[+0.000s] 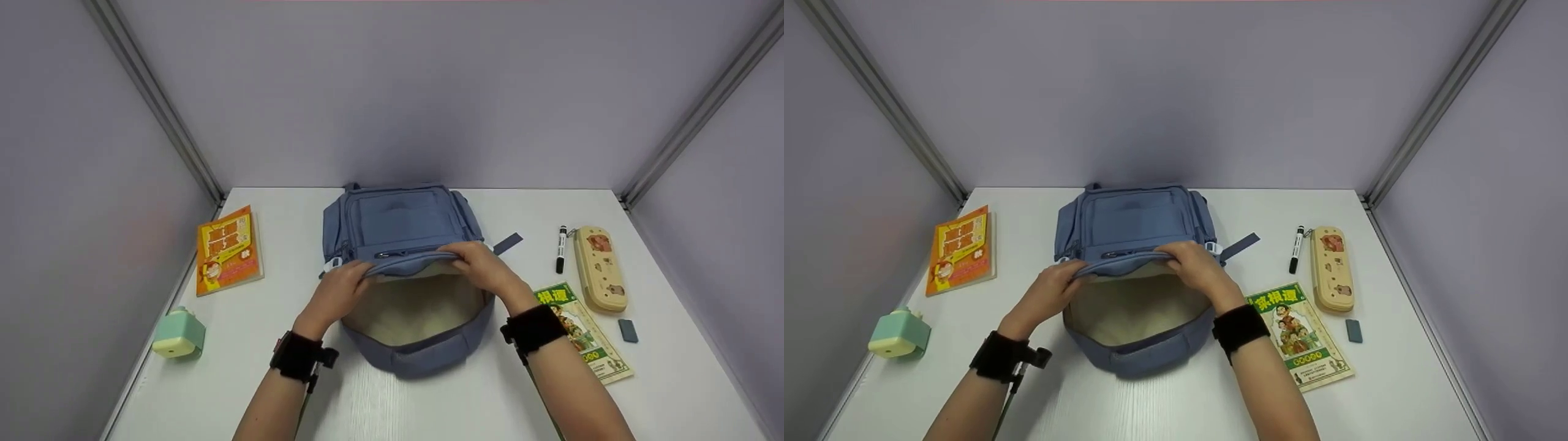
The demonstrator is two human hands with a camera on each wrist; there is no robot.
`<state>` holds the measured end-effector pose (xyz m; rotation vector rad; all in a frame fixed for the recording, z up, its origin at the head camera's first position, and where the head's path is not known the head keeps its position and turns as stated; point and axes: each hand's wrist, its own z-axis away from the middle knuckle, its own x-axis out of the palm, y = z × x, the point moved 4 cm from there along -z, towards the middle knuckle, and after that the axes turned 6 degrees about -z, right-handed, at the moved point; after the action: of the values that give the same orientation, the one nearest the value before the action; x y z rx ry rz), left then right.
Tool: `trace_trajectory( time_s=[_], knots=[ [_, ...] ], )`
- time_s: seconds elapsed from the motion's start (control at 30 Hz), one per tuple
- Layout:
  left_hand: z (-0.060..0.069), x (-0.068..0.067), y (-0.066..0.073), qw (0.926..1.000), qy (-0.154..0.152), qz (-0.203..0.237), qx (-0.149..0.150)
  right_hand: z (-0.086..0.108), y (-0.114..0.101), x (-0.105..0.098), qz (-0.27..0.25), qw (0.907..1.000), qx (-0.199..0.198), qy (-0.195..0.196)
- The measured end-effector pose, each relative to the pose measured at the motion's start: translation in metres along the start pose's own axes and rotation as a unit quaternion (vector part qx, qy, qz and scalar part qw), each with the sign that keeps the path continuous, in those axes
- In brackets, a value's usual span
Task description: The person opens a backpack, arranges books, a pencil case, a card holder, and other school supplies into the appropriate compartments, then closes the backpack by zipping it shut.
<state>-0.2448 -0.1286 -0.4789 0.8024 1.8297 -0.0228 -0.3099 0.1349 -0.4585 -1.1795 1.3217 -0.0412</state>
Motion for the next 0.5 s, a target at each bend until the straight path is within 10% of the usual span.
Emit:
trace_trajectory(
  time_s=[0.5],
  knots=[
    [-0.038,-0.009,-0.005,0.9932,0.098,0.009,-0.062,-0.018,-0.006,-0.015,0.023,0.9959,0.048,0.073]
  ],
)
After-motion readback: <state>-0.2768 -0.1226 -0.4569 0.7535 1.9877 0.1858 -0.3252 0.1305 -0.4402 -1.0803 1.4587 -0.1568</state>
